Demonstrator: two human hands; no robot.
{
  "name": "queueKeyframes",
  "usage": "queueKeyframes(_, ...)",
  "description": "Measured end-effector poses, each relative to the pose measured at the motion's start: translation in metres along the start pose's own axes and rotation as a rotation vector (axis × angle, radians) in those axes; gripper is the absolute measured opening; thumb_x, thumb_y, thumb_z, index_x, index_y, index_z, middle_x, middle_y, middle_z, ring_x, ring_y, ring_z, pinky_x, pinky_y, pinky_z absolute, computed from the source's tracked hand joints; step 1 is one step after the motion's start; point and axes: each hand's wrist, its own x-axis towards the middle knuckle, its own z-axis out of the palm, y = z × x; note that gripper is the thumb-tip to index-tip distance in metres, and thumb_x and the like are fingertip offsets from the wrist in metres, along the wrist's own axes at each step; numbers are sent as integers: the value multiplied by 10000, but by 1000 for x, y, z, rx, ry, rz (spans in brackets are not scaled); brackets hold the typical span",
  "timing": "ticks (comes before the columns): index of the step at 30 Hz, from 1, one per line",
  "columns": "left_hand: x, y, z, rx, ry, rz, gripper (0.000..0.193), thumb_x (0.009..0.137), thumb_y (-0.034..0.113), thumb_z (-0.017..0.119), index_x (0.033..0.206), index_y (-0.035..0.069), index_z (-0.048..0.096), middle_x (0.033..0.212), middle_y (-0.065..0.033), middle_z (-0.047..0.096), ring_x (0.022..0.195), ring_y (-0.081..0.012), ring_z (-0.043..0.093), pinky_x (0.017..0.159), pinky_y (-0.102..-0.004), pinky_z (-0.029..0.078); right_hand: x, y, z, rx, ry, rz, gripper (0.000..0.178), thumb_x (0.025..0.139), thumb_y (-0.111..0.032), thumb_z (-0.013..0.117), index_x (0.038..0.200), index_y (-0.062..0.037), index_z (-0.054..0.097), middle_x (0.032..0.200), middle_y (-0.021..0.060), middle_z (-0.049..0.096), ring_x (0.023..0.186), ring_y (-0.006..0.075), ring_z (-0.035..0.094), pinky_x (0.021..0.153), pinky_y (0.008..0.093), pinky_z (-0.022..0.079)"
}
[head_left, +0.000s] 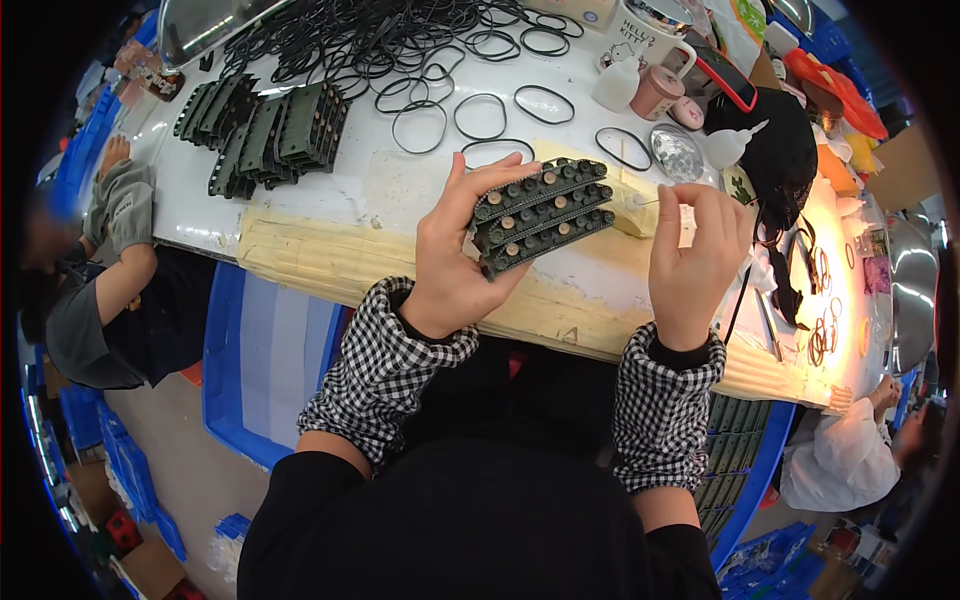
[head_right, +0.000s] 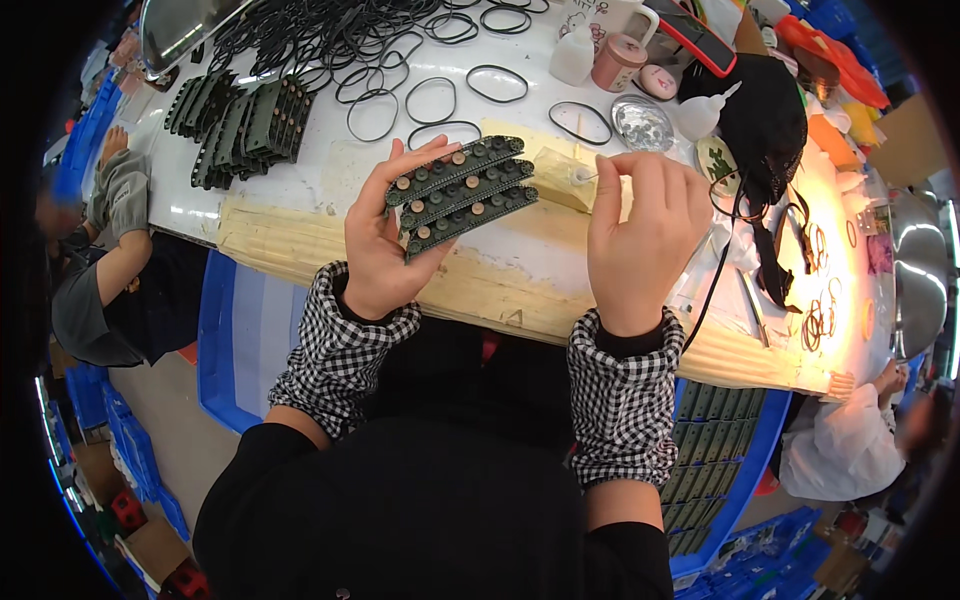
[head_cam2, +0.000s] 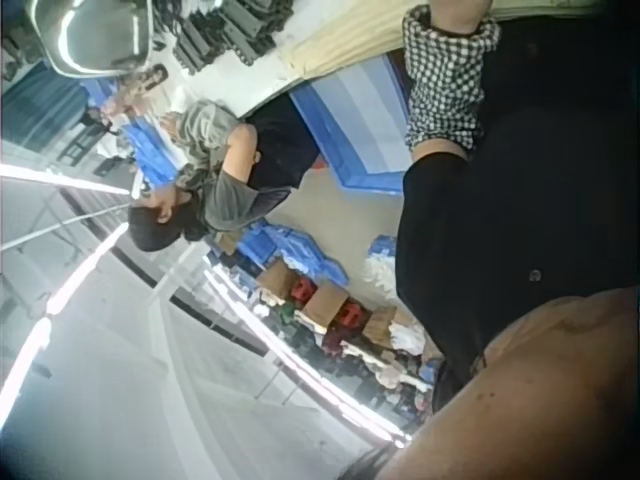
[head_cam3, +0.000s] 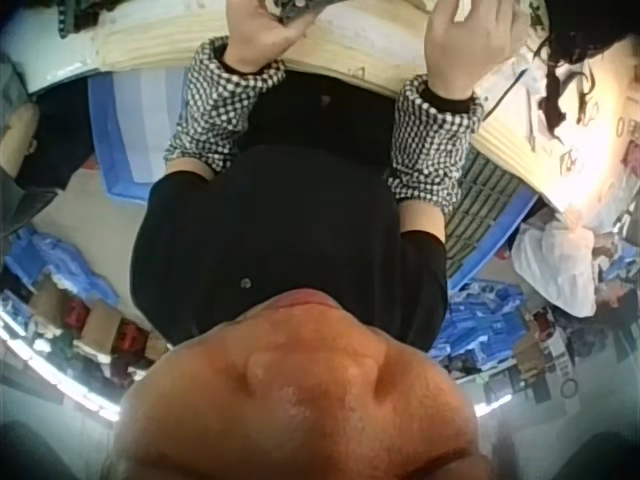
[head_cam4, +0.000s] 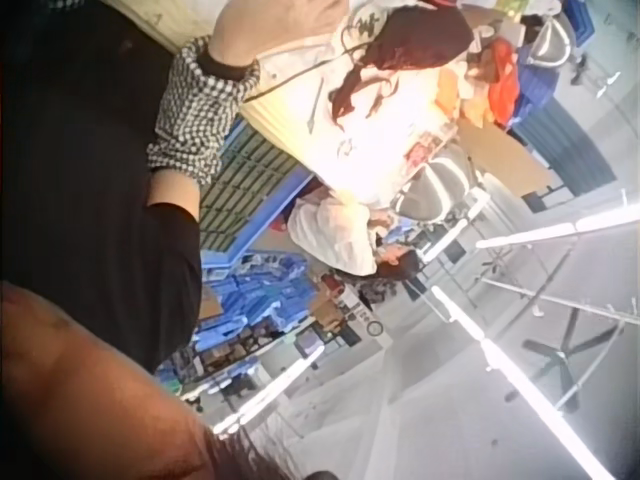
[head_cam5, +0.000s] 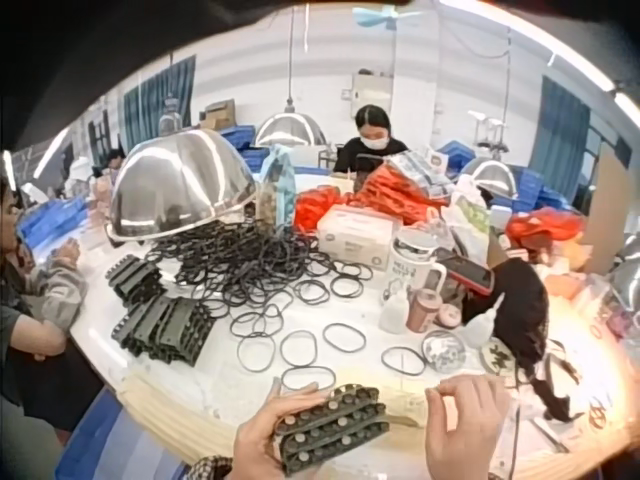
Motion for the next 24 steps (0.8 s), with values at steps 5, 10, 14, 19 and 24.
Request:
queueKeyframes(5, -2, -1, 0, 9, 2, -13, 612, 698, -89, 668, 1274, 0, 481, 1269, -143, 603, 1324, -311, 468, 1186, -506, 32, 1, -19, -10, 128, 127, 92, 89, 852, -76, 685, 840, -40, 604, 891, 69, 653, 868, 246, 551, 803, 359, 412)
queueKeyframes(10, -1, -1, 1, 33, -8, 12, 612, 702, -66, 685, 1274, 12, 481, 1272, -128, 605, 1314, -315, 479, 1183, -518, 45, -1, -54, -2, 803, 63, 223, 60, 887, -62, 646, 886, -22, 602, 961, 112, 665, 949, 242, 572, 894, 350, 422)
queueKeyframes(14, 0, 0, 1, 46, -4, 40, 604, 707, -45, 698, 1268, 28, 488, 1266, -125, 610, 1304, -320, 491, 1178, -532, 67, -1, -68, 8, 913, -47, 251, 81, 889, -87, 657, 886, -27, 603, 973, 114, 669, 977, 249, 578, 870, 349, 445)
queueKeyframes(19, 0, -1, 1, 58, -8, 28, 592, 709, -33, 699, 1260, 35, 494, 1256, -122, 618, 1302, -318, 495, 1174, -538, 78, -1, -69, 11, 877, -39, 204, 90, 879, -92, 671, 876, -29, 607, 962, 105, 672, 959, 248, 578, 831, 341, 464)
queueKeyframes(24, 0, 0, 0, 71, -5, 28, 589, 709, -28, 700, 1259, 35, 498, 1257, -122, 619, 1300, -316, 497, 1173, -540, 87, 0, -69, 13, 825, -23, 147, 83, 868, -82, 678, 868, -30, 613, 956, 97, 673, 948, 248, 577, 820, 340, 467)
